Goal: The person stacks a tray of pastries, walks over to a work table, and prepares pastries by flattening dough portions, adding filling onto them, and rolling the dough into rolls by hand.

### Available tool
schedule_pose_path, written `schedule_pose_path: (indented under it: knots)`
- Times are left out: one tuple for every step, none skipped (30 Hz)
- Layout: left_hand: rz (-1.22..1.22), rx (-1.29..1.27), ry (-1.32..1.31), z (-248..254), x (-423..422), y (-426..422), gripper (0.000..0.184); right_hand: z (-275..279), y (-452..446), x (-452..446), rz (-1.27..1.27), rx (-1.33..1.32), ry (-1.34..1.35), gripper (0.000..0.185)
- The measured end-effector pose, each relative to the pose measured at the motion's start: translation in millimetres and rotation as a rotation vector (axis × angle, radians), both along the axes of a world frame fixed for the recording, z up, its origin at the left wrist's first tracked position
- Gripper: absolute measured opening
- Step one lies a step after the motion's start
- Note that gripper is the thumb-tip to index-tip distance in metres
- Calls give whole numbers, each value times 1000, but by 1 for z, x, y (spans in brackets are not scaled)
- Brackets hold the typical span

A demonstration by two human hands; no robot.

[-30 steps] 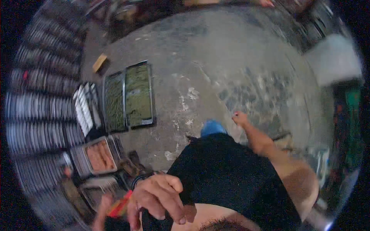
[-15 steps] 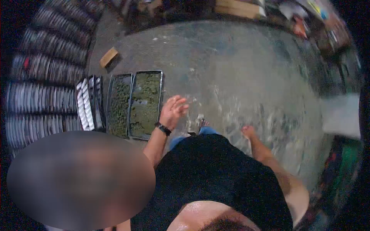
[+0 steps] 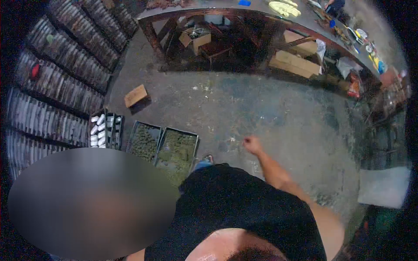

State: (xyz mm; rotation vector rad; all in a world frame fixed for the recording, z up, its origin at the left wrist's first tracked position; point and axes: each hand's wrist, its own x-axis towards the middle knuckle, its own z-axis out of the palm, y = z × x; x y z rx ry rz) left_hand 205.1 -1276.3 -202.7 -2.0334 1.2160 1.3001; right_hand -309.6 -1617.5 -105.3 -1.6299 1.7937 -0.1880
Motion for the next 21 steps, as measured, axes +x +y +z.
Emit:
schedule_pose_path:
  knots:
    - [-113, -83, 19, -10, 8, -49, 38, -10, 6, -4, 11, 8, 11, 37]
    - [-226, -159, 29, -20, 13, -99, 40, -15, 10, -9, 14, 15, 10, 37]
    - [-356, -300, 33, -32, 16, -165, 41, 0, 10, -15, -79, 33, -2, 37]
    - [-346, -448, 21, -40, 16, -238, 43, 17, 11, -26, -182, 51, -19, 37]
    - [-293, -581, 13, -40, 13, -317, 44, -7, 10, -58, -307, 235, -85, 38]
    - [-143, -664, 20, -20, -2, -394, 44, -46, 7, -98, -430, 409, -151, 39]
    - [6, -756, 36, 5, -19, -473, 47, -64, 6, -127, -311, 368, 135, 39]
    - [-166, -868, 12, 25, -32, -541, 42, -81, 4, -155, -208, 340, 427, 39]
    - [32, -915, 114, 69, -62, -588, 35, -113, 5, -195, -260, 371, 441, 38]
    - [75, -969, 152, 101, -84, -637, 34, -143, 5, -234, -311, 402, 456, 37]
    - [191, -985, 209, 109, -107, -683, 34, -169, 4, -270, -363, 433, 471, 37]
    - [295, -1002, 248, 115, -119, -713, 34, -167, -16, -275, -381, 458, 472, 36]
    - [279, -1033, 251, 115, -137, -737, 34, -149, -52, -269, -295, 471, 457, 35]
    - [234, -1058, 247, 116, -156, -748, 34, -137, -81, -253, -153, 476, 437, 35]
    - [160, -938, 270, 127, -178, -747, 33, -129, -113, -242, -22, 463, 416, 34]
    - [108, -843, 306, 139, -196, -759, 33, -120, -154, -231, 55, 416, 394, 33]
    - [-28, -838, 425, 124, -195, -761, 32, -138, -194, -241, 130, 356, 373, 29]
    - [-154, -822, 546, 95, -191, -756, 31, -110, -237, -226, 100, 283, 405, 29]
    - [51, -682, 541, 79, -196, -746, 31, -57, -286, -198, 84, 214, 441, 29]
    - [86, -629, 516, 111, -206, -732, 35, -37, -334, -192, -21, 248, 358, 30]
    - [-184, -459, 179, 98, -196, -736, 34, -23, -387, -184, -124, 279, 265, 31]
